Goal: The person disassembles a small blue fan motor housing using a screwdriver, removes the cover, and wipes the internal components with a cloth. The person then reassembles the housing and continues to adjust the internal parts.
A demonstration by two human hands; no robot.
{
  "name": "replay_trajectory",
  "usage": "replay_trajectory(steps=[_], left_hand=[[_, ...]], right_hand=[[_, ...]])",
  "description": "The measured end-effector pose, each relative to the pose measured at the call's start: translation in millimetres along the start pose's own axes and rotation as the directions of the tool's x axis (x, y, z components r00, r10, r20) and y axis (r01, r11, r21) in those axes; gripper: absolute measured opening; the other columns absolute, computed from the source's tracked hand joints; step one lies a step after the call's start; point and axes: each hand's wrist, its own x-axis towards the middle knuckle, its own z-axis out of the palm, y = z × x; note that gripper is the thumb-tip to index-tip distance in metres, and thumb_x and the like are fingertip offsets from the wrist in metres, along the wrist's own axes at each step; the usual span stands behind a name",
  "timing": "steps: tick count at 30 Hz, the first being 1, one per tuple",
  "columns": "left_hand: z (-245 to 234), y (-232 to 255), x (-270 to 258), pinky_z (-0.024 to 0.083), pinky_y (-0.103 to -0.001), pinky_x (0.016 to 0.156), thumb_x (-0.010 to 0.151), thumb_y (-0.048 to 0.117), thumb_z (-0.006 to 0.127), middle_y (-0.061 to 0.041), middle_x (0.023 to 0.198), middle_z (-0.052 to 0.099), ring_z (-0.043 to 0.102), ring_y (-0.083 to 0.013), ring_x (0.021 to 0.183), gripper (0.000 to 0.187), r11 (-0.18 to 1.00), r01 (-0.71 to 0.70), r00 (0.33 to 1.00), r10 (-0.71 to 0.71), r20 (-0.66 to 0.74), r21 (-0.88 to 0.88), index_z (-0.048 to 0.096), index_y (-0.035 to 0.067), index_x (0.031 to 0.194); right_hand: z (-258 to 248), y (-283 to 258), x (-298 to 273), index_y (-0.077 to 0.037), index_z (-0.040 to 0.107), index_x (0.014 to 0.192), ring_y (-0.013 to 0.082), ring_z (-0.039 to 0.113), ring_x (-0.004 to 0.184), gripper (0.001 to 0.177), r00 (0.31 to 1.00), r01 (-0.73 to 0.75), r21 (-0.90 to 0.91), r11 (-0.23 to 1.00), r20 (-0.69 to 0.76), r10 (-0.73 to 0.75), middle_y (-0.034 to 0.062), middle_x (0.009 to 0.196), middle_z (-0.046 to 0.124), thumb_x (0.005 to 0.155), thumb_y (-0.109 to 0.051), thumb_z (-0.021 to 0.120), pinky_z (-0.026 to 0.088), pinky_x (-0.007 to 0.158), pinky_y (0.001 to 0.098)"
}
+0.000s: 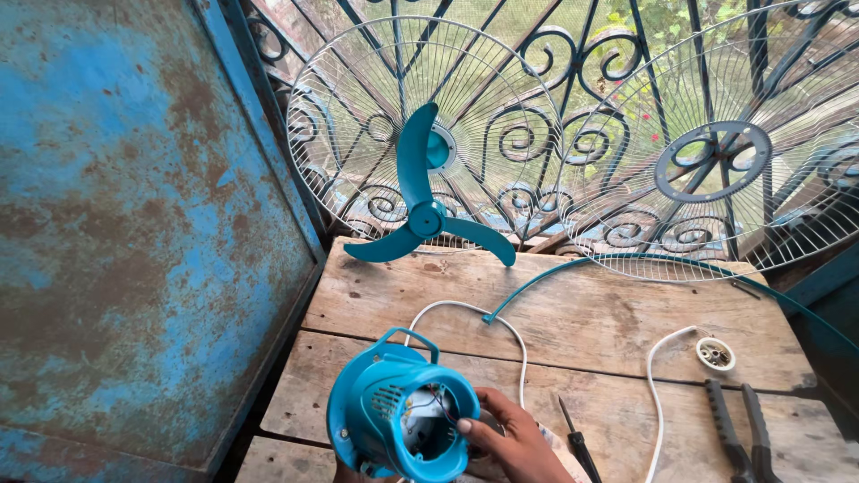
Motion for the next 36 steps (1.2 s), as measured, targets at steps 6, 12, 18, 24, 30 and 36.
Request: replay_trajectory(steps=[6,12,18,24,30,36], left_hand=[[13,-6,6,0.057,-0.047,0.09,0.076,0.038,0.072,-0.017,0.121,0.066,0.068,-0.03,0.106,0.079,0.999,0.037,0.999,-0.037,0.01,0.006,0.045,0.009,0.144],[18,-9,7,0.056,-0.048,0.093,0.077,0.041,0.071,-0.017,0.123,0.065,0.067,-0.03,0.108,0.079,0.999,0.047,0.999,-0.047,0.013,0.0,0.044,0.01,0.145],[18,-6,8,0.055,-0.048,0.095,0.078,0.043,0.069,-0.017,0.125,0.064,0.066,-0.03,0.11,0.079,1.0,0.021,0.999,-0.021,0.039,-0.014,0.043,0.011,0.145],[22,-3,2,0.054,-0.049,0.097,0.079,0.046,0.068,-0.016,0.126,0.062,0.065,-0.03,0.112,0.079,1.0,-0.008,0.998,0.009,0.063,-0.022,0.042,0.011,0.146],[54,15,2,0.053,-0.05,0.099,0.081,0.049,0.067,-0.016,0.128,0.061,0.065,-0.03,0.114,0.08,0.994,-0.096,0.993,0.092,0.071,0.052,0.041,0.012,0.146],[76,26,10,0.056,-0.046,0.092,0.074,0.035,0.07,-0.022,0.121,0.064,0.068,-0.0307,0.106,0.084,0.923,-0.199,0.968,0.237,-0.081,0.33,0.041,0.008,0.148]], right_hand=[[-4,-11,3,-0.004,0.075,0.117,0.0131,0.068,0.072,0.034,0.988,-0.031,-0.257,0.966,-0.152,-0.009,0.0063,0.086,0.075,0.089,-0.024,0.072,0.055,0.064,0.0302],[-4,-31,0,-0.006,0.076,0.115,0.0112,0.069,0.064,0.033,0.984,-0.007,-0.485,0.874,-0.158,-0.08,0.0053,0.073,0.074,0.091,-0.027,0.07,0.056,0.06,0.0291],[2,-51,-6,-0.002,0.077,0.106,0.0131,0.069,0.062,0.026,0.992,0.046,-0.486,0.873,-0.078,-0.096,0.0089,0.07,0.074,0.09,-0.023,0.071,0.056,0.059,0.0317],[-3,-55,-10,-0.002,0.077,0.096,0.0176,0.075,0.064,0.021,0.966,0.239,-0.626,0.742,0.076,-0.247,0.0097,0.07,0.076,0.09,-0.02,0.072,0.059,0.062,0.0337],[-50,3,-3,-0.004,0.076,0.111,0.0207,0.079,0.093,0.029,0.905,0.237,-0.646,0.726,-0.125,-0.407,0.0112,0.099,0.083,0.085,-0.015,0.072,0.059,0.08,0.0378],[-127,43,-20,-0.01,0.078,0.112,0.0207,0.081,0.093,0.028,0.755,-0.301,-0.584,0.754,-0.629,-0.185,0.0087,0.103,0.083,0.088,-0.022,0.071,0.062,0.084,0.035]])
